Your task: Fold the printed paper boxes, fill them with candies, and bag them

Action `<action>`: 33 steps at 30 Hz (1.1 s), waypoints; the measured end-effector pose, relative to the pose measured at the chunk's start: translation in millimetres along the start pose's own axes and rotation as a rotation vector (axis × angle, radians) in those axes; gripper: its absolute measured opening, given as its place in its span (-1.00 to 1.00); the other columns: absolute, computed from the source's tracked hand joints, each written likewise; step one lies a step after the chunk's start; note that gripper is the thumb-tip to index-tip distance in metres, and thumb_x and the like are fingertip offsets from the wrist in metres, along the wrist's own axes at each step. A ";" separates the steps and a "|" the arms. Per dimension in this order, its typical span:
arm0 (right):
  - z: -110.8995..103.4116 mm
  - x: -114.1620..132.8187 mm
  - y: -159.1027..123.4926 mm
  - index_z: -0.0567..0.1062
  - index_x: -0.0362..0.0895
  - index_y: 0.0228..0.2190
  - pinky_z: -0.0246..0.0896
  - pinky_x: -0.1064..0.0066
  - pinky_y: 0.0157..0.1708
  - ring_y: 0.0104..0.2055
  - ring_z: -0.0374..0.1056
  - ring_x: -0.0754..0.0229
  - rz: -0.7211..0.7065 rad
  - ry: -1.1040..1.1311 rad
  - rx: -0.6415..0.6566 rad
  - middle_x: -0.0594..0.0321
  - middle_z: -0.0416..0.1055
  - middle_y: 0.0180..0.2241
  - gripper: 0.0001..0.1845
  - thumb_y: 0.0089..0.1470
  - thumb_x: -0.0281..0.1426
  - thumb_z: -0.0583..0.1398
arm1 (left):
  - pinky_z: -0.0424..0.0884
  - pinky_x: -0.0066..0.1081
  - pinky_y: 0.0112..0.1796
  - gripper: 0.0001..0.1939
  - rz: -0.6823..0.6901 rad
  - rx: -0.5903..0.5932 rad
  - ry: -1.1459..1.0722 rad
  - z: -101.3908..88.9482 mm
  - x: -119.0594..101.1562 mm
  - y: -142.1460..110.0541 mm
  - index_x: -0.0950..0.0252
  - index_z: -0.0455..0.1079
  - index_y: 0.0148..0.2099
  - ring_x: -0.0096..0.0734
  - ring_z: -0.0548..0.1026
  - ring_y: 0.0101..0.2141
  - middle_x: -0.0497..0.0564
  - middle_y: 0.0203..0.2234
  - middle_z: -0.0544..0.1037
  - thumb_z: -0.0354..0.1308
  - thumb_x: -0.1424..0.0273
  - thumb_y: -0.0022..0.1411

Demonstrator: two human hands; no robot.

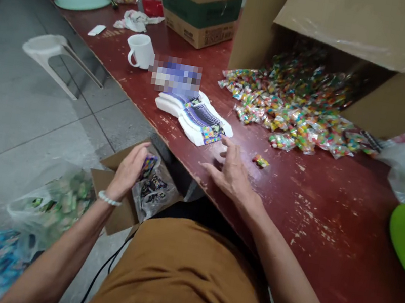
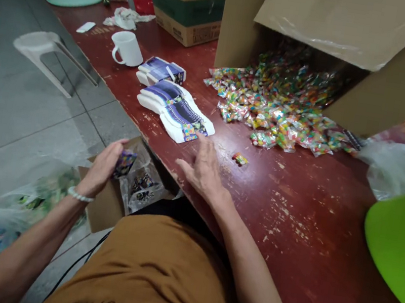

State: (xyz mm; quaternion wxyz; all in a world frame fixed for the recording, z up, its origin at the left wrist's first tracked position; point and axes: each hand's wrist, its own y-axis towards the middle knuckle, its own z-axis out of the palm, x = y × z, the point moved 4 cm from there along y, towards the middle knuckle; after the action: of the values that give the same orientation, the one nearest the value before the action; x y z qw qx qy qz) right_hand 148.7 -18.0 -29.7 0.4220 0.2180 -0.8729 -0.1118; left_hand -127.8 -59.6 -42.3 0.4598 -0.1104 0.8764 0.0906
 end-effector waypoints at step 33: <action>-45.8 -2.3 27.6 0.43 -0.12 -0.39 -0.06 0.51 -0.58 -0.60 0.04 0.39 0.342 0.862 -0.027 0.43 0.28 -0.57 -0.66 -0.05 -0.13 0.33 | 0.41 -0.14 -0.11 -0.35 0.017 1.014 -0.518 87.8 -117.7 8.9 0.29 0.45 0.07 -0.04 0.56 -0.19 0.22 -0.16 0.59 0.16 -0.10 0.13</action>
State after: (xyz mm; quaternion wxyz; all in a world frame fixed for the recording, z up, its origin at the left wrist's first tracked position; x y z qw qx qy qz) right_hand 178.0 6.9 7.6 0.7614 0.0919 -0.6398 0.0490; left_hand 3.9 -15.2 6.2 0.6544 0.1572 0.6699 -0.3135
